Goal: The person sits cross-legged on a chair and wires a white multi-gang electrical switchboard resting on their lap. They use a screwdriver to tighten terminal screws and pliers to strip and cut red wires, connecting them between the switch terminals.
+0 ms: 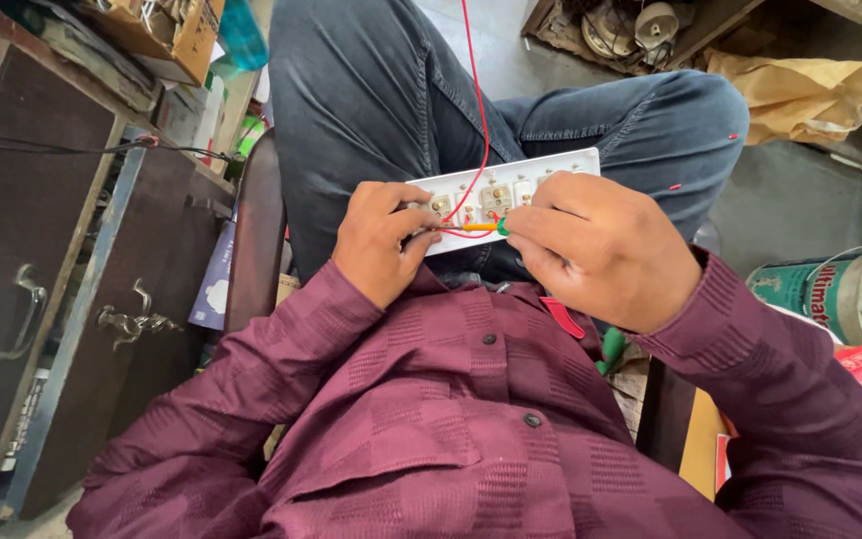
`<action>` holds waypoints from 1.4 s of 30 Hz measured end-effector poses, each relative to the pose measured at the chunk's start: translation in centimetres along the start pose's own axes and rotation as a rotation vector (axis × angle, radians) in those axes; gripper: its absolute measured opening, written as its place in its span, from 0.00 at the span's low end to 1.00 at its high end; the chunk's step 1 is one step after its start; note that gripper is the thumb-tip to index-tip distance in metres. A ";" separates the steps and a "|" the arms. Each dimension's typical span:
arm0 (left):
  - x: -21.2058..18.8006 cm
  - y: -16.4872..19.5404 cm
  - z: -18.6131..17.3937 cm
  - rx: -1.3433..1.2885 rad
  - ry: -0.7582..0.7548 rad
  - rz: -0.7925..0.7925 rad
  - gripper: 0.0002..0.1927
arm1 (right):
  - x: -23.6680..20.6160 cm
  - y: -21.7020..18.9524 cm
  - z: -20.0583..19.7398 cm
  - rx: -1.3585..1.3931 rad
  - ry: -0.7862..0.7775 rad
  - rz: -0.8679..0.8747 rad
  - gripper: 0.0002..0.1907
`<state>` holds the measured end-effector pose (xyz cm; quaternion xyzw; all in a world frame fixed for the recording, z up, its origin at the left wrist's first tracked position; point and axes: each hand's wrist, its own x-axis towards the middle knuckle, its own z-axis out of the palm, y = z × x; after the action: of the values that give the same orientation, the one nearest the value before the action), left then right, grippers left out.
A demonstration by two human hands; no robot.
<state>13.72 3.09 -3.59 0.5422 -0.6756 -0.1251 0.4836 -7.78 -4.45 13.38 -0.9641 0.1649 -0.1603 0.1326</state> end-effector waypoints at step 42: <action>-1.6 -2.1 1.7 0.119 0.033 0.121 0.13 | -1.0 -1.9 4.0 -0.292 -0.077 -0.273 0.07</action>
<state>13.60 3.01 -6.75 0.5301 -0.7053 -0.0463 0.4685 -6.73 -1.58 9.99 -0.9919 0.0489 -0.1141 -0.0255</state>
